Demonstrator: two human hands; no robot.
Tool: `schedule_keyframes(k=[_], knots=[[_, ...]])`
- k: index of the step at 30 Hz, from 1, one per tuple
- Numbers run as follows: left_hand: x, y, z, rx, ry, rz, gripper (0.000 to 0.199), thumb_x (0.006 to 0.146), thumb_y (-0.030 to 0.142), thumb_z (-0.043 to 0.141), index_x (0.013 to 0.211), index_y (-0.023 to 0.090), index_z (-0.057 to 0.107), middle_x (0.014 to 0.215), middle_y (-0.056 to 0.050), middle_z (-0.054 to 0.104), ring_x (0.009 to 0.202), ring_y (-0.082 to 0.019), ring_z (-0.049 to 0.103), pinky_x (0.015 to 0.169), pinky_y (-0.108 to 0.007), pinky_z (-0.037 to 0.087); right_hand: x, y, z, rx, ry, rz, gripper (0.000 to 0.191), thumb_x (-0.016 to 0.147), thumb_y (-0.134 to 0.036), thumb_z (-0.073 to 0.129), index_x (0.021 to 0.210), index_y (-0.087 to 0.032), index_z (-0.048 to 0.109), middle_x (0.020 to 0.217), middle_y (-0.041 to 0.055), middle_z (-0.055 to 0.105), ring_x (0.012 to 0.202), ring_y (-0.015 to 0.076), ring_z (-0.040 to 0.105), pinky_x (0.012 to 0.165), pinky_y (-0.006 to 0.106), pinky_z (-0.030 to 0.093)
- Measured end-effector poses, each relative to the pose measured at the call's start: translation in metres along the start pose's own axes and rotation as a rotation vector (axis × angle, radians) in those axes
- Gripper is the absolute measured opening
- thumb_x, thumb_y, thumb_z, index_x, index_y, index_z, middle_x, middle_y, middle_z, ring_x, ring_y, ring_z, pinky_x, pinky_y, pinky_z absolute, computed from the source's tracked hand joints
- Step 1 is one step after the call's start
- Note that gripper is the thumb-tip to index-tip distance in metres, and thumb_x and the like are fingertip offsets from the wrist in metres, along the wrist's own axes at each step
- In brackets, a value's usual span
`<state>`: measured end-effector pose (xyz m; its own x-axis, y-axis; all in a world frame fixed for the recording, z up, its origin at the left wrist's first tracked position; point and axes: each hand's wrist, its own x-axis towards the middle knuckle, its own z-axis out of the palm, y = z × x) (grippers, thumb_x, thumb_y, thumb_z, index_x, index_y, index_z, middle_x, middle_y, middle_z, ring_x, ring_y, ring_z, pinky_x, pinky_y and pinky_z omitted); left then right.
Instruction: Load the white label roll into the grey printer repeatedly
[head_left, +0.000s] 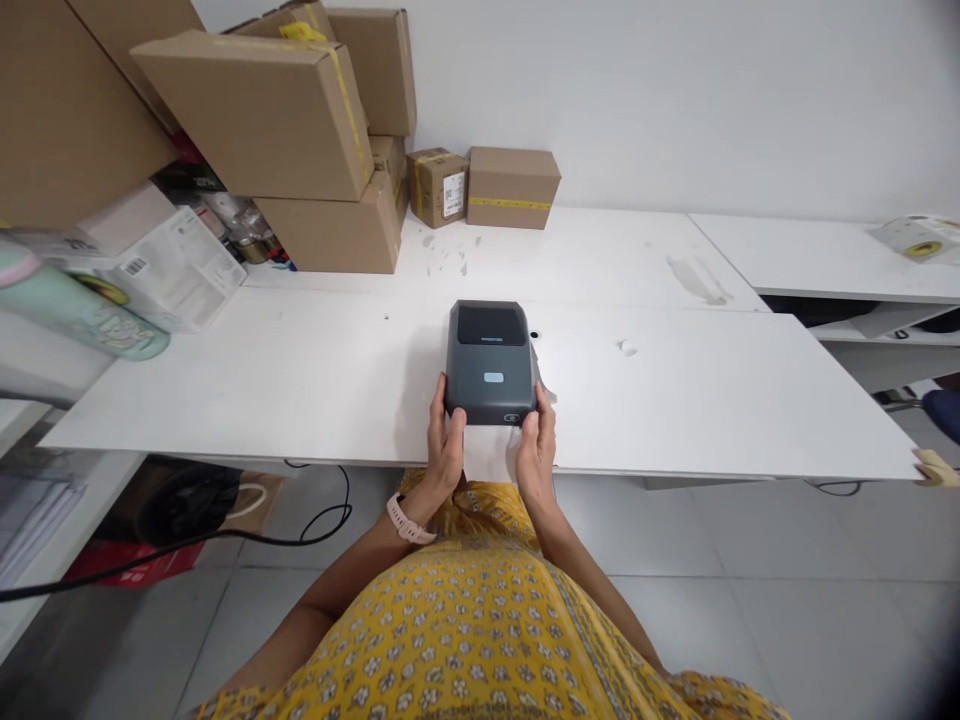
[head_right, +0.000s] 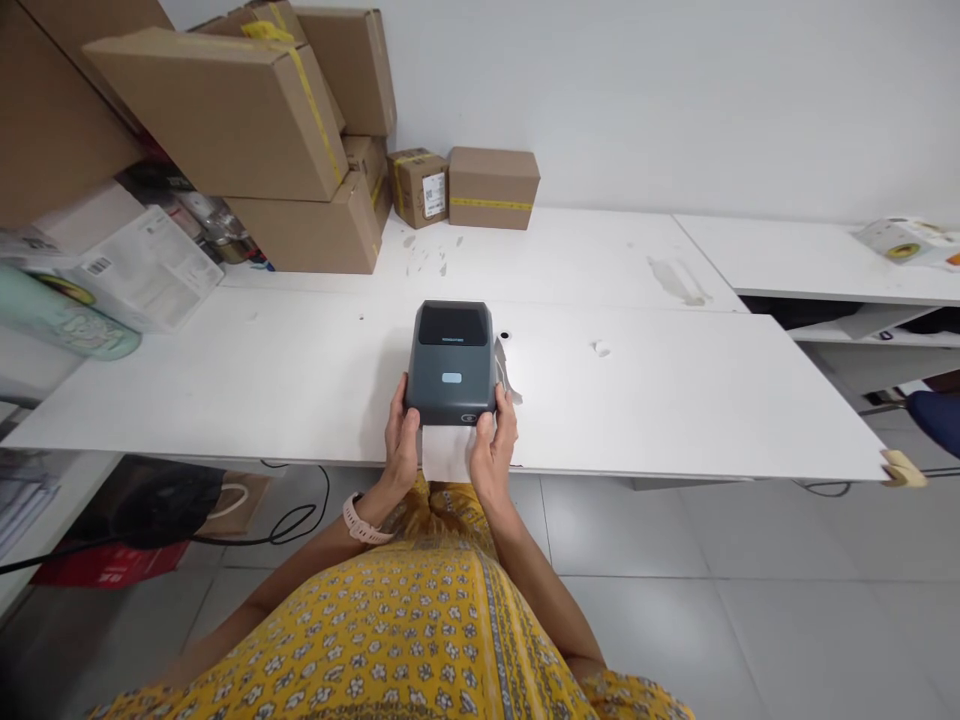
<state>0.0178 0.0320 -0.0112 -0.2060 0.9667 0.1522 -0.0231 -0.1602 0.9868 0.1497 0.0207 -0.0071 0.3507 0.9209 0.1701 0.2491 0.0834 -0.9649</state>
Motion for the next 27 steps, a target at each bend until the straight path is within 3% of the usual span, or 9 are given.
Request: schedule_keyframes(k=[5,8,12,14,18,23,27], knots=[[0.0,-0.003,-0.004,0.13,0.043,0.053,0.061,0.101,0.055,0.04,0.156,0.028,0.037,0.168,-0.005,0.031,0.158,-0.023,0.02,0.13,-0.044,0.018,0.0,0.0,-0.009,-0.114,-0.022,-0.045,0.058,0.102,-0.057,0.033,0.153,-0.029,0.041,0.163,0.0085,0.039,0.157,0.0277,0.024,0.125,0.061,0.021],[0.015,0.012,-0.008,0.158,0.037,0.12,0.059,0.1,0.057,0.038,0.152,0.028,0.045,0.166,-0.004,0.035,0.158,-0.024,0.018,0.13,-0.044,0.019,0.014,-0.014,-0.019,-0.171,-0.031,-0.123,0.054,0.104,-0.055,0.029,0.151,-0.034,0.043,0.161,0.0056,0.042,0.155,0.0283,0.029,0.124,0.063,0.021],[0.069,0.044,-0.008,0.036,0.02,0.244,0.059,0.1,0.061,0.033,0.143,0.026,0.055,0.153,-0.007,0.054,0.146,-0.025,0.045,0.125,-0.045,0.032,0.065,-0.045,-0.021,-0.272,-0.017,-0.37,0.055,0.105,-0.053,0.016,0.155,-0.037,0.035,0.16,0.0038,0.043,0.153,0.0267,0.033,0.125,0.062,0.02],[0.101,0.051,-0.007,0.006,0.011,0.236,0.056,0.099,0.058,0.042,0.144,0.027,0.051,0.145,-0.008,0.061,0.142,-0.024,0.051,0.122,-0.044,0.036,0.1,-0.06,-0.013,-0.334,-0.007,-0.47,0.059,0.105,-0.054,0.013,0.16,-0.034,0.023,0.163,0.0056,0.037,0.155,0.0275,0.027,0.124,0.061,0.022],[0.14,0.032,-0.004,0.068,0.086,0.094,0.05,0.094,0.041,0.057,0.138,0.019,0.054,0.135,-0.015,0.067,0.132,-0.026,0.06,0.114,-0.045,0.044,0.166,-0.078,0.015,-0.401,0.021,-0.552,0.07,0.102,-0.06,0.016,0.163,-0.029,0.001,0.168,0.0094,0.025,0.155,0.0308,0.025,0.123,0.061,0.023],[0.13,-0.004,-0.004,0.286,-0.053,-0.06,0.054,0.085,0.026,0.062,0.138,0.018,0.055,0.146,-0.016,0.059,0.135,-0.028,0.056,0.11,-0.045,0.048,0.227,-0.082,0.037,-0.453,-0.042,-0.526,0.074,0.102,-0.061,0.014,0.162,-0.026,-0.01,0.171,0.0109,0.018,0.154,0.0329,0.027,0.121,0.059,0.028],[0.118,-0.003,-0.005,0.392,-0.084,-0.051,0.062,0.081,0.019,0.06,0.143,0.017,0.051,0.145,-0.016,0.06,0.131,-0.029,0.06,0.106,-0.044,0.051,0.233,-0.088,0.031,-0.476,-0.062,-0.54,0.076,0.102,-0.061,0.019,0.163,-0.021,-0.002,0.17,0.0139,0.016,0.155,0.0367,0.021,0.119,0.064,0.025]])
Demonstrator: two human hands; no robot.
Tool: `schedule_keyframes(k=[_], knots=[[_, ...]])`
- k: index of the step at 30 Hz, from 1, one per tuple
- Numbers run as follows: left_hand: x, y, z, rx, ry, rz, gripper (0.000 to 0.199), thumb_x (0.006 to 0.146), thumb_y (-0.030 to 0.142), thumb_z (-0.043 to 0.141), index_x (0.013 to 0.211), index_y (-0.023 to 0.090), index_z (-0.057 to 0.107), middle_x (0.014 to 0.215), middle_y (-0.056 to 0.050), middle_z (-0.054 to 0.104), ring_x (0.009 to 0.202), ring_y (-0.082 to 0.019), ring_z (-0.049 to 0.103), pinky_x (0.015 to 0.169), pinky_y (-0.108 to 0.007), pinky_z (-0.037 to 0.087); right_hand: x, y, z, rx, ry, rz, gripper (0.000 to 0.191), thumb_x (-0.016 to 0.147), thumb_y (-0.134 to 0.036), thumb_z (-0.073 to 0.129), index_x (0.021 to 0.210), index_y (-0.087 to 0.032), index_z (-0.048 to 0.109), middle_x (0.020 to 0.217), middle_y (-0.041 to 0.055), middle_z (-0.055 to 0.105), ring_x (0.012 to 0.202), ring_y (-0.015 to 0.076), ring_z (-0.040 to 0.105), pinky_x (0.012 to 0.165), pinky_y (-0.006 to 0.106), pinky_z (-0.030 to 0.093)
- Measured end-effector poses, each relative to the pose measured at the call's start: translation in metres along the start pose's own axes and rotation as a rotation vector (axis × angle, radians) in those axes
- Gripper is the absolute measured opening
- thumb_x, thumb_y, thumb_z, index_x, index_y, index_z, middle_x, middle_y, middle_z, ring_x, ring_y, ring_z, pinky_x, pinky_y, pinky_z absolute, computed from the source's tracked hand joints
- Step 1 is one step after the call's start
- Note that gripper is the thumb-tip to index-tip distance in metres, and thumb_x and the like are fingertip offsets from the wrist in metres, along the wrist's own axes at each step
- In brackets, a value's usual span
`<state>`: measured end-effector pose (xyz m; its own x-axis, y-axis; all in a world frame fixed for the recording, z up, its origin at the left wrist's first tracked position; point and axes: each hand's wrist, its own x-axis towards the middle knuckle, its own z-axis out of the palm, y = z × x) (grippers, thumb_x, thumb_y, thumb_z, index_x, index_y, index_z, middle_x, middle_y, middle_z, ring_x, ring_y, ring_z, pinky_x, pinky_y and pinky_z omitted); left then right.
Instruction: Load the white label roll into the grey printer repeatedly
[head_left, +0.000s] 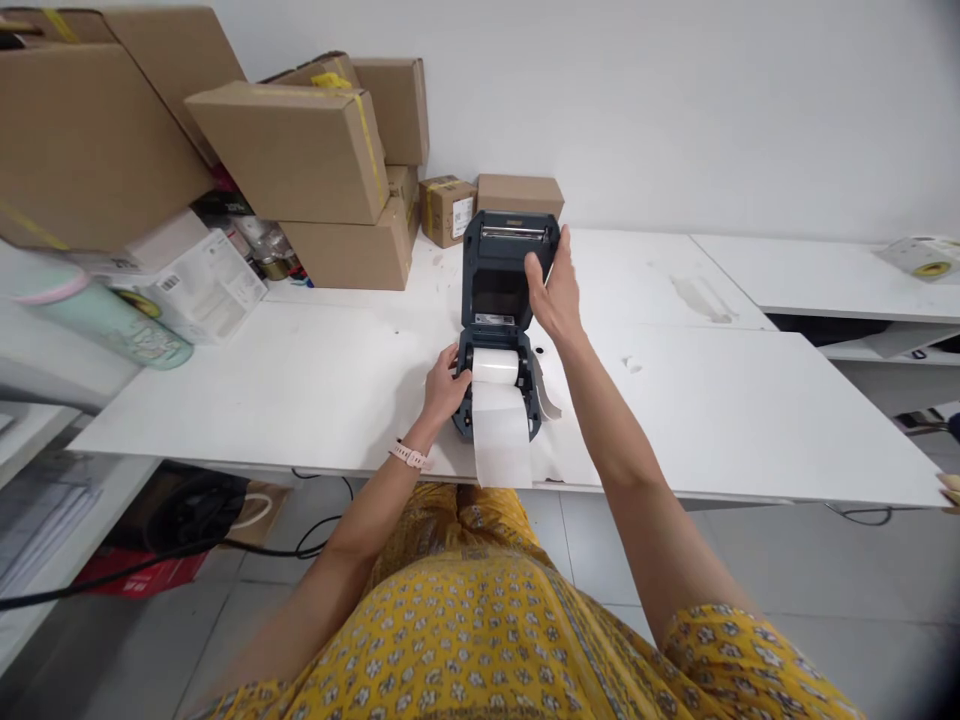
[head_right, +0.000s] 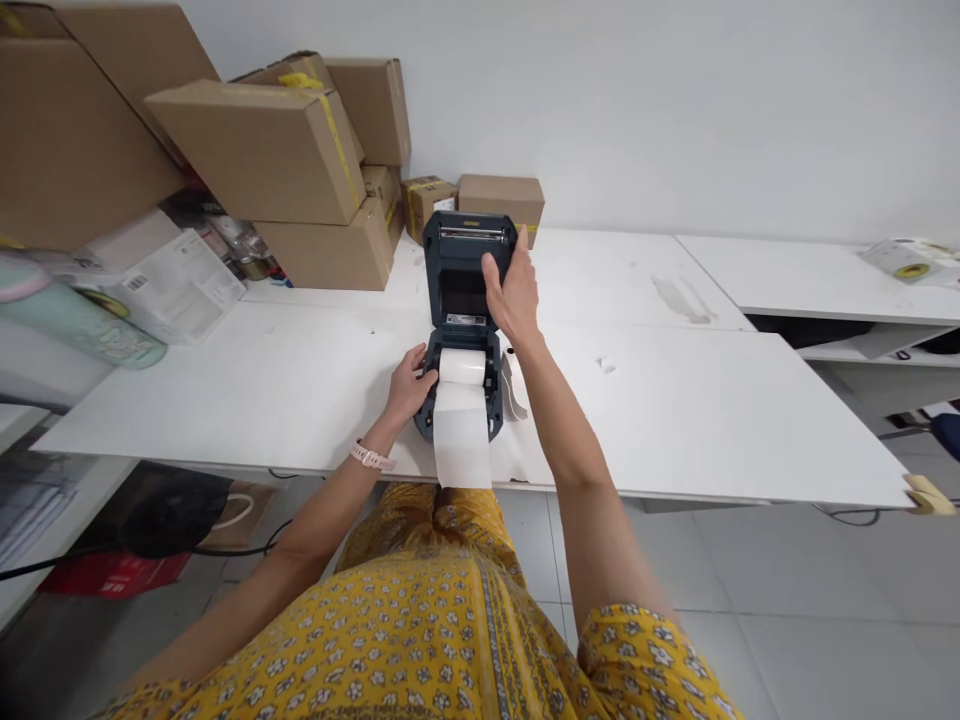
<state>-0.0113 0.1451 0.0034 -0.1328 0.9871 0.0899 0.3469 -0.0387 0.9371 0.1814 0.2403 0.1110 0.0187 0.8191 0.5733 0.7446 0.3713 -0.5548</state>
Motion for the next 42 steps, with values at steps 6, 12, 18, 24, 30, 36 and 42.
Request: schedule_keyframes(k=[6,12,18,24,30,36,42], knots=[[0.002,0.015,-0.002,0.124,-0.004,-0.055,0.073,0.076,0.011,0.059,0.147,0.019,0.046,0.141,-0.014,0.064,0.125,-0.031,0.064,0.108,-0.048,0.048,-0.045,-0.014,-0.011,-0.069,-0.413,-0.194,0.051,0.096,-0.041,0.052,0.143,-0.023,0.051,0.148,0.0117,0.056,0.139,0.0345,0.048,0.116,0.054,0.037],[0.004,0.019,0.0,0.243,-0.032,-0.09,0.079,0.075,0.011,0.059,0.151,0.019,0.04,0.141,-0.013,0.064,0.127,-0.035,0.062,0.108,-0.051,0.047,-0.045,-0.007,0.022,-0.291,-1.109,-0.167,0.082,0.081,-0.048,0.073,0.152,-0.022,0.042,0.147,0.0141,0.059,0.132,0.0399,0.056,0.109,0.05,0.045],[-0.002,0.032,-0.001,0.319,-0.051,-0.074,0.08,0.076,0.005,0.05,0.153,0.021,0.038,0.135,-0.01,0.068,0.127,-0.035,0.063,0.108,-0.052,0.046,-0.029,-0.004,0.03,-0.156,-1.141,-0.153,0.098,0.065,-0.047,0.085,0.15,-0.019,0.043,0.148,0.0154,0.056,0.13,0.0378,0.057,0.107,0.048,0.047],[-0.003,0.028,-0.002,0.28,-0.042,-0.079,0.084,0.074,0.006,0.051,0.155,0.022,0.035,0.145,-0.01,0.062,0.131,-0.033,0.06,0.112,-0.053,0.042,-0.037,0.01,-0.06,0.416,-0.929,-0.222,0.104,0.067,-0.052,0.082,0.155,-0.024,0.034,0.137,0.0089,0.061,0.123,0.0301,0.061,0.107,0.046,0.049],[-0.001,0.02,0.003,0.21,0.02,-0.061,0.079,0.074,0.006,0.053,0.15,0.026,0.043,0.14,-0.008,0.065,0.131,-0.031,0.061,0.114,-0.053,0.041,-0.072,0.073,-0.154,0.454,-0.557,0.081,0.102,0.066,-0.047,0.085,0.154,-0.031,0.037,0.142,0.0124,0.059,0.131,0.0319,0.057,0.108,0.041,0.048],[0.0,0.021,0.003,0.259,0.013,-0.064,0.077,0.075,0.006,0.053,0.149,0.023,0.044,0.14,-0.01,0.065,0.129,-0.033,0.062,0.112,-0.053,0.043,-0.101,0.135,-0.117,0.42,-0.525,0.337,0.103,0.063,-0.035,0.082,0.155,-0.024,0.035,0.141,0.0159,0.056,0.119,0.0311,0.062,0.103,0.047,0.052],[0.0,0.021,0.004,0.259,0.005,-0.046,0.08,0.074,0.005,0.051,0.152,0.025,0.041,0.138,-0.008,0.067,0.126,-0.031,0.064,0.112,-0.054,0.043,-0.101,0.143,-0.1,0.416,-0.68,0.343,0.094,0.068,-0.035,0.079,0.153,-0.026,0.04,0.154,0.013,0.049,0.139,0.0321,0.049,0.117,0.053,0.039]])
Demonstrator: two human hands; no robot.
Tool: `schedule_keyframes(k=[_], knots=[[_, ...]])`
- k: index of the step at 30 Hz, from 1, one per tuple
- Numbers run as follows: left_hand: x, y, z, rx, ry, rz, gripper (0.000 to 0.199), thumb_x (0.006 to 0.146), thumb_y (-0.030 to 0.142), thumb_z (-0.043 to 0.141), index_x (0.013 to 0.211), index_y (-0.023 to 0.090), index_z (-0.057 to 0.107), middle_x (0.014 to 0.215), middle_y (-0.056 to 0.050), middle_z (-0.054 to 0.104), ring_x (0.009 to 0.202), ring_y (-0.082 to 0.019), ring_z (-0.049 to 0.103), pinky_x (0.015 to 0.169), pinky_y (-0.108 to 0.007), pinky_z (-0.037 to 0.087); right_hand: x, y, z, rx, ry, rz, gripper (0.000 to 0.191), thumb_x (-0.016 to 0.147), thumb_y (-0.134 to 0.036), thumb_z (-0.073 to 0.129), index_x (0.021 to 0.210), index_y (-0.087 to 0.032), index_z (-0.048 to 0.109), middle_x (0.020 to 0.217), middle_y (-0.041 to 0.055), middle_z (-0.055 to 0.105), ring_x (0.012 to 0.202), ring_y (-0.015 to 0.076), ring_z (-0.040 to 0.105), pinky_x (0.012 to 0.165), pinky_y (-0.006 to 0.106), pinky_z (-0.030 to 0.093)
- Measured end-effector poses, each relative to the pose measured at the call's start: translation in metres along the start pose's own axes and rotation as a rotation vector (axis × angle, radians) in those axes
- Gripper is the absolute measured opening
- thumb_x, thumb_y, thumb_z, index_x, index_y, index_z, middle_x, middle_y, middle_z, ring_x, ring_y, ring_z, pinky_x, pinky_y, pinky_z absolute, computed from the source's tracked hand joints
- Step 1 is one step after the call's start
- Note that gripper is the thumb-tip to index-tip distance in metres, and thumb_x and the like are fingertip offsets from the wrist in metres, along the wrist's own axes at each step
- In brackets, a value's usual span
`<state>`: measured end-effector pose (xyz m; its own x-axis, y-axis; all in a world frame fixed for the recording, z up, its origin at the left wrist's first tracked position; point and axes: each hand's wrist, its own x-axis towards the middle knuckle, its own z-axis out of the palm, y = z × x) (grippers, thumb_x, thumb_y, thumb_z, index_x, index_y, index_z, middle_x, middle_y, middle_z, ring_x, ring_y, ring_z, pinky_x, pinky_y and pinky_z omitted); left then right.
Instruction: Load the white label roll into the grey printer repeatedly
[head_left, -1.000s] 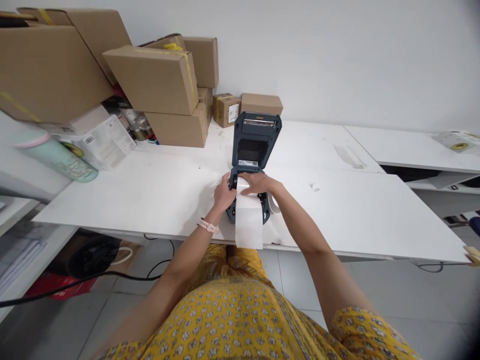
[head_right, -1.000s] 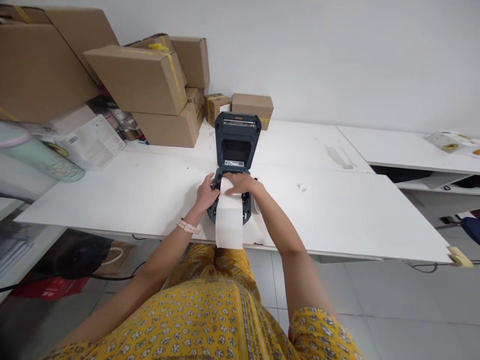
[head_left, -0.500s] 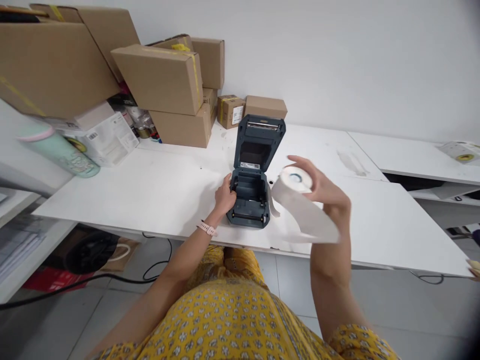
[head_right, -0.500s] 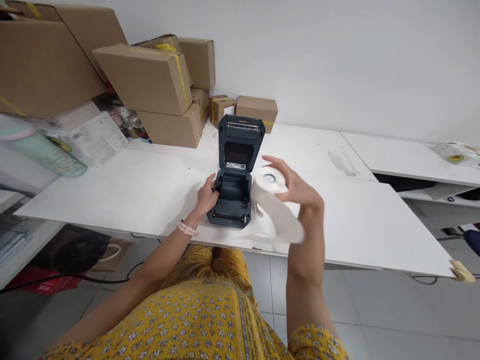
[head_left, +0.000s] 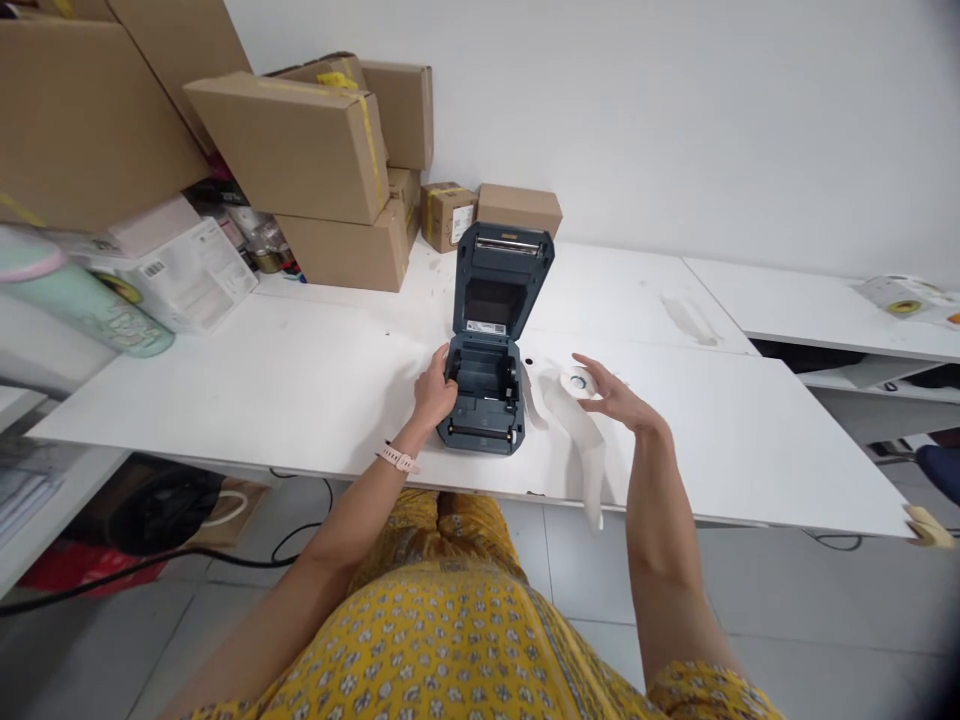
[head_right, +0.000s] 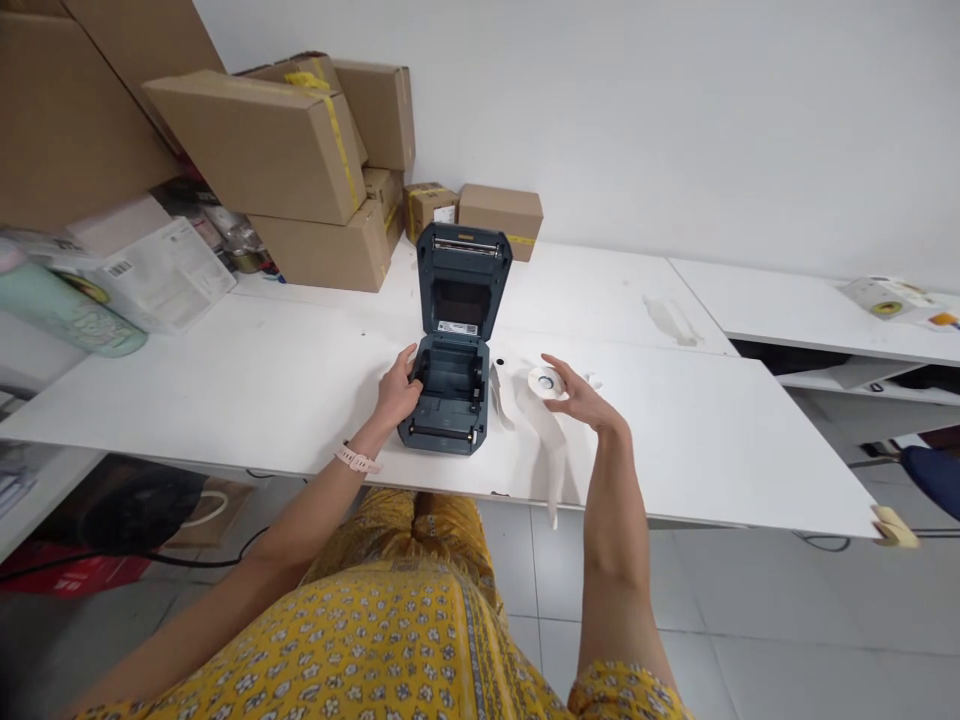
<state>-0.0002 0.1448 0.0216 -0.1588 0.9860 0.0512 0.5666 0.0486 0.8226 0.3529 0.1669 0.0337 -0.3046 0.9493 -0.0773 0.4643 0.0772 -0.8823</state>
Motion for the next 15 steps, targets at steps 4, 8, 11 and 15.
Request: schedule_keyframes(k=[4,8,11,15], knots=[[0.0,-0.001,0.0,0.014,0.0,-0.006,0.081,0.074,0.005,0.052,0.152,0.024,0.04,0.138,-0.009,0.067,0.128,-0.032,0.062,0.113,-0.056,0.042,0.015,-0.027,-0.023,-0.032,0.037,-0.103,0.062,0.082,-0.038,0.069,0.143,-0.033,0.055,0.156,0.007,0.05,0.144,0.0306,0.047,0.114,0.052,0.043],[0.001,-0.001,0.0,-0.003,-0.008,-0.009,0.081,0.075,0.006,0.053,0.153,0.024,0.04,0.139,-0.009,0.066,0.131,-0.033,0.06,0.114,-0.058,0.041,0.073,-0.054,-0.019,-0.436,-0.068,-0.034,0.038,0.081,-0.03,0.07,0.118,-0.02,0.072,0.119,0.0125,0.074,0.114,0.0285,0.068,0.099,0.043,0.054],[0.0,-0.001,0.0,-0.02,-0.003,-0.015,0.08,0.075,0.006,0.052,0.153,0.024,0.039,0.139,-0.009,0.066,0.13,-0.032,0.061,0.114,-0.057,0.041,0.119,-0.06,0.006,-0.706,-0.293,0.121,0.059,0.066,-0.022,0.083,0.124,-0.02,0.069,0.107,0.0104,0.077,0.095,0.027,0.073,0.087,0.039,0.057],[-0.002,-0.001,0.0,-0.034,-0.003,-0.02,0.08,0.075,0.006,0.052,0.152,0.022,0.04,0.141,-0.01,0.065,0.13,-0.03,0.061,0.114,-0.054,0.042,0.144,-0.057,0.036,-0.715,-0.4,0.125,0.061,0.057,-0.026,0.087,0.116,-0.025,0.073,0.099,0.0054,0.076,0.085,0.0255,0.072,0.081,0.036,0.055]])
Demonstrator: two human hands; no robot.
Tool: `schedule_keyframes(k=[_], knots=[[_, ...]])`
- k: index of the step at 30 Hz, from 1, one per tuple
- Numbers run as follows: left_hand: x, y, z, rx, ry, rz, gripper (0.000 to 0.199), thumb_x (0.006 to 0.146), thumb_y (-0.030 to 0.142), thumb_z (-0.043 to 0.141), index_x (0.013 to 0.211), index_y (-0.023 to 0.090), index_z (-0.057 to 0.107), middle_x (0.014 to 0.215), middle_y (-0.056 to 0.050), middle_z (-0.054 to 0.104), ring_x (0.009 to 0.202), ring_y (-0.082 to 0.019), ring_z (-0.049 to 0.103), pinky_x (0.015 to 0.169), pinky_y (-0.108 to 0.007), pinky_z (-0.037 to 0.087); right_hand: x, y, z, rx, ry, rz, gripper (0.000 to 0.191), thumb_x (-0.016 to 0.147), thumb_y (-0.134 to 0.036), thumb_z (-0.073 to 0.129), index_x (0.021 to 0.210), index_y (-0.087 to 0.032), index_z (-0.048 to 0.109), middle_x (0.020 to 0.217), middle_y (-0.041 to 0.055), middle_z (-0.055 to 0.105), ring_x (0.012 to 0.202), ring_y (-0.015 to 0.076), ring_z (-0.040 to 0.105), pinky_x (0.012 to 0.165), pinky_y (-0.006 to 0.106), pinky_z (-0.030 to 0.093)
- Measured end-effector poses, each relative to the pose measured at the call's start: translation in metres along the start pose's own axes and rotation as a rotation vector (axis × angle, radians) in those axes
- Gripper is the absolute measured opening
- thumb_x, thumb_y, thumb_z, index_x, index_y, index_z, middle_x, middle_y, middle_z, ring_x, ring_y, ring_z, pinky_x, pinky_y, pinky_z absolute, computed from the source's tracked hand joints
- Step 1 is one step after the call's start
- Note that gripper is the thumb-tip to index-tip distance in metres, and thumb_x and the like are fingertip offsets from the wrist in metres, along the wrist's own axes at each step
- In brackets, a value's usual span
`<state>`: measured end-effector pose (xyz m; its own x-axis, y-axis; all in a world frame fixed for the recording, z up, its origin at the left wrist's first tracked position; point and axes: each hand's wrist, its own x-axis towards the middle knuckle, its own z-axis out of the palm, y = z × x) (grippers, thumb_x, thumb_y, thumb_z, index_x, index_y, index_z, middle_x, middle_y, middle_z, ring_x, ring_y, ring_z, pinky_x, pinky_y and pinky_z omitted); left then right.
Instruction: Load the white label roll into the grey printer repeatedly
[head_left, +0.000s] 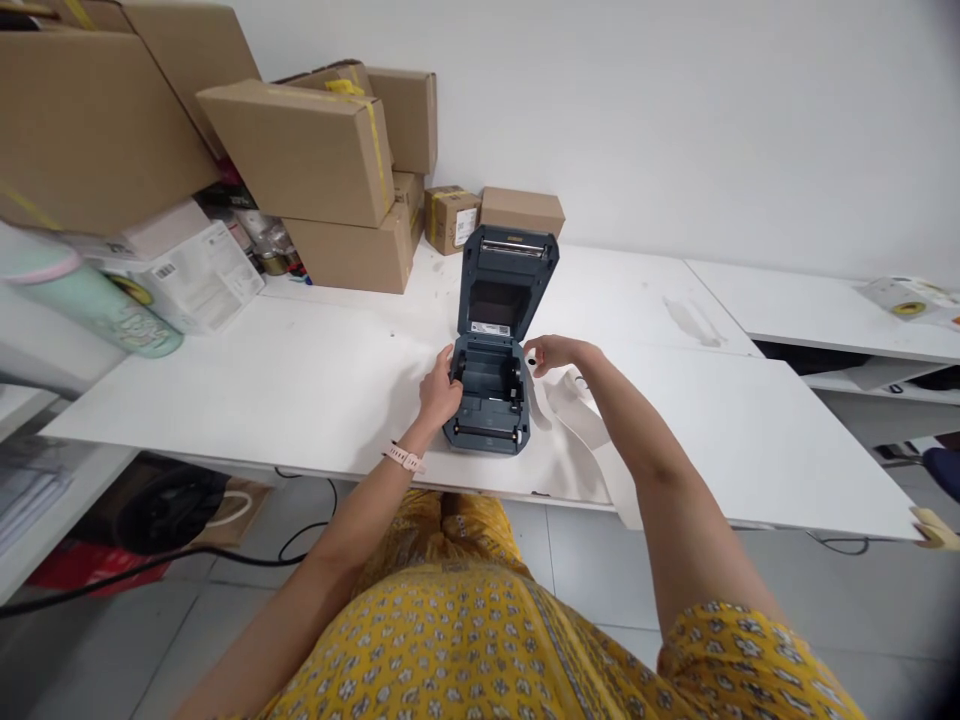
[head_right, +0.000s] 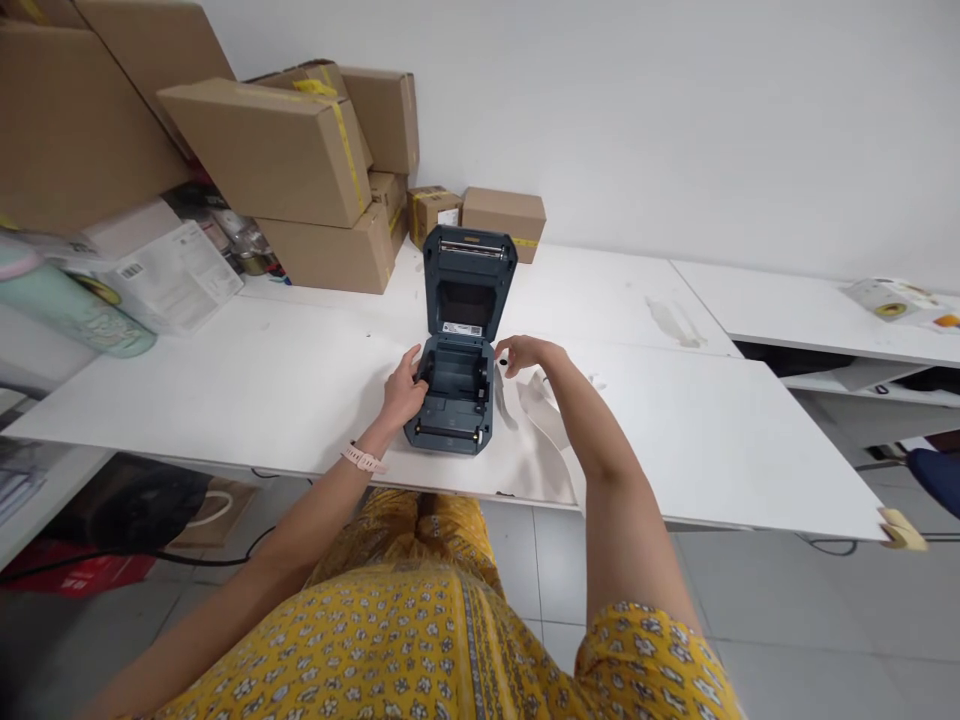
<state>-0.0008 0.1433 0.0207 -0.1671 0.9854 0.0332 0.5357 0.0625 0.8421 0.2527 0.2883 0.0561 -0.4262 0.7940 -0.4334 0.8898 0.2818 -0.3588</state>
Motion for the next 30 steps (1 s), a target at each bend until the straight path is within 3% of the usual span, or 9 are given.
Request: schedule_keyframes(k=[4,6,9,11,14,18,21,25,30], knots=[[0.0,-0.001,0.0,-0.016,-0.001,0.003,0.079,0.075,0.006,0.053,0.152,0.024,0.041,0.141,-0.009,0.065,0.127,-0.03,0.063,0.113,-0.052,0.043,-0.009,0.0,0.007,0.051,-0.007,-0.047,0.049,0.059,-0.042,0.084,0.103,-0.023,0.072,0.1,0.0052,0.073,0.09,0.0262,0.069,0.081,0.034,0.053],[0.0,-0.002,0.0,-0.02,0.004,0.002,0.078,0.076,0.006,0.052,0.151,0.024,0.042,0.14,-0.008,0.065,0.126,-0.029,0.064,0.112,-0.051,0.044,-0.025,0.002,0.004,0.088,0.0,-0.058,0.044,0.062,-0.049,0.081,0.095,-0.023,0.068,0.097,0.0047,0.071,0.089,0.0244,0.067,0.078,0.032,0.052],[0.0,-0.001,0.0,-0.022,0.01,-0.005,0.076,0.076,0.005,0.051,0.15,0.024,0.043,0.14,-0.008,0.066,0.128,-0.029,0.063,0.113,-0.05,0.042,-0.055,0.001,-0.005,0.296,0.106,-0.108,0.043,0.067,-0.057,0.076,0.087,-0.023,0.058,0.085,0.0015,0.065,0.082,0.0204,0.062,0.072,0.029,0.048],[-0.001,0.001,-0.001,-0.019,0.004,-0.009,0.076,0.076,0.005,0.051,0.149,0.024,0.044,0.14,-0.007,0.066,0.13,-0.028,0.061,0.114,-0.049,0.042,-0.071,-0.008,-0.009,0.493,0.169,-0.197,0.045,0.069,-0.059,0.076,0.086,-0.023,0.054,0.078,-0.0004,0.06,0.076,0.018,0.058,0.068,0.028,0.045],[-0.002,0.004,-0.004,-0.024,-0.012,-0.015,0.075,0.077,0.005,0.051,0.149,0.024,0.044,0.14,-0.006,0.066,0.13,-0.028,0.062,0.112,-0.047,0.043,-0.079,-0.037,-0.007,0.583,0.105,-0.383,0.045,0.073,-0.059,0.075,0.086,-0.022,0.053,0.075,-0.0023,0.055,0.068,0.0137,0.05,0.064,0.026,0.04],[-0.003,0.003,-0.004,-0.093,-0.011,-0.041,0.075,0.077,0.008,0.055,0.149,0.024,0.045,0.14,-0.008,0.066,0.128,-0.029,0.063,0.112,-0.047,0.042,-0.063,-0.083,0.011,0.244,-0.003,-0.523,0.034,0.087,-0.05,0.066,0.096,-0.018,0.061,0.082,0.0005,0.061,0.071,0.0139,0.052,0.066,0.025,0.038],[-0.001,-0.004,-0.002,-0.192,0.003,-0.074,0.075,0.076,0.01,0.059,0.149,0.024,0.045,0.14,-0.008,0.066,0.123,-0.029,0.065,0.113,-0.047,0.041,-0.049,-0.105,0.027,-0.116,0.011,-0.439,0.03,0.092,-0.035,0.062,0.116,-0.017,0.066,0.103,0.0086,0.073,0.088,0.0215,0.064,0.074,0.028,0.042],[0.005,-0.016,0.006,-0.324,0.025,-0.105,0.079,0.072,0.011,0.062,0.149,0.023,0.045,0.141,-0.01,0.065,0.126,-0.028,0.063,0.111,-0.044,0.043,-0.044,-0.115,0.041,-0.386,0.01,-0.333,0.037,0.095,-0.03,0.058,0.13,-0.021,0.067,0.126,0.0118,0.073,0.113,0.0307,0.067,0.088,0.034,0.044],[0.011,-0.024,0.017,-0.58,-0.034,-0.11,0.086,0.07,0.01,0.06,0.152,0.018,0.036,0.147,-0.013,0.058,0.131,-0.026,0.058,0.111,-0.04,0.044,-0.047,-0.116,0.051,-0.46,0.052,-0.335,0.038,0.098,-0.029,0.053,0.133,-0.019,0.066,0.121,0.0143,0.075,0.117,0.0313,0.067,0.101,0.039,0.041]])
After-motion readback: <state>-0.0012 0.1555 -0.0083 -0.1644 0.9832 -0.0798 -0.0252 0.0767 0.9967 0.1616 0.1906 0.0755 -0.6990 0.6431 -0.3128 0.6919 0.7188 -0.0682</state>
